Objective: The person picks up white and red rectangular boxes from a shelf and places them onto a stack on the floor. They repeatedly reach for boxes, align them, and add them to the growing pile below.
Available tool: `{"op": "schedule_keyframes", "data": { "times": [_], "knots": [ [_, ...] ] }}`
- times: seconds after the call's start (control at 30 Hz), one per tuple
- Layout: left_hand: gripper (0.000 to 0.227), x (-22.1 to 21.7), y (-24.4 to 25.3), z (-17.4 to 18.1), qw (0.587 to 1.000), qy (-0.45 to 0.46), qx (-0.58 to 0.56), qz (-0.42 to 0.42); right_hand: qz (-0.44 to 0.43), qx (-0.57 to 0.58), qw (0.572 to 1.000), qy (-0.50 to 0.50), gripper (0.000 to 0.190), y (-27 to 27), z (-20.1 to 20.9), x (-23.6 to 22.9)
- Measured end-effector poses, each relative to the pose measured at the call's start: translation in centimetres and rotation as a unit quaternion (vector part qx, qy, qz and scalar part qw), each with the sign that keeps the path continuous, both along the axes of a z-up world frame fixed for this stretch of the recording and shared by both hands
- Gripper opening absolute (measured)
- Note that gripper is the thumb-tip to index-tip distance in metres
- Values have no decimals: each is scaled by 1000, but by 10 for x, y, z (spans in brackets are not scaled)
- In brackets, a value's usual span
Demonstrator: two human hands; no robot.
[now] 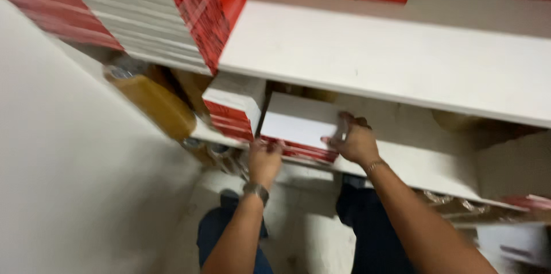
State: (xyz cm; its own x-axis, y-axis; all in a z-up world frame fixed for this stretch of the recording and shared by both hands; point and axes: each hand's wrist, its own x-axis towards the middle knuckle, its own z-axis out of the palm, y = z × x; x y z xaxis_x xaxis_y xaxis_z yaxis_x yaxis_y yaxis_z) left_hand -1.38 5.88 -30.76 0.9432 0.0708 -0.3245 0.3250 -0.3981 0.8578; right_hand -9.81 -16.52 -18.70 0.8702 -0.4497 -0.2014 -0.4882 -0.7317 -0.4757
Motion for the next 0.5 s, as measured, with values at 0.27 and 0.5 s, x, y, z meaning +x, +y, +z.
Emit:
{"op": "schedule_keyframes", "data": {
  "times": [0.27, 0.5],
  "knots": [
    [32, -53, 28, 190, 973, -162, -129, -102, 88, 176, 948, -250, 56, 46, 101, -27],
    [14, -66, 55, 359, 855, -512, -48, -62, 240, 197, 839, -446, 68, 84, 222, -54]
  ]
}}
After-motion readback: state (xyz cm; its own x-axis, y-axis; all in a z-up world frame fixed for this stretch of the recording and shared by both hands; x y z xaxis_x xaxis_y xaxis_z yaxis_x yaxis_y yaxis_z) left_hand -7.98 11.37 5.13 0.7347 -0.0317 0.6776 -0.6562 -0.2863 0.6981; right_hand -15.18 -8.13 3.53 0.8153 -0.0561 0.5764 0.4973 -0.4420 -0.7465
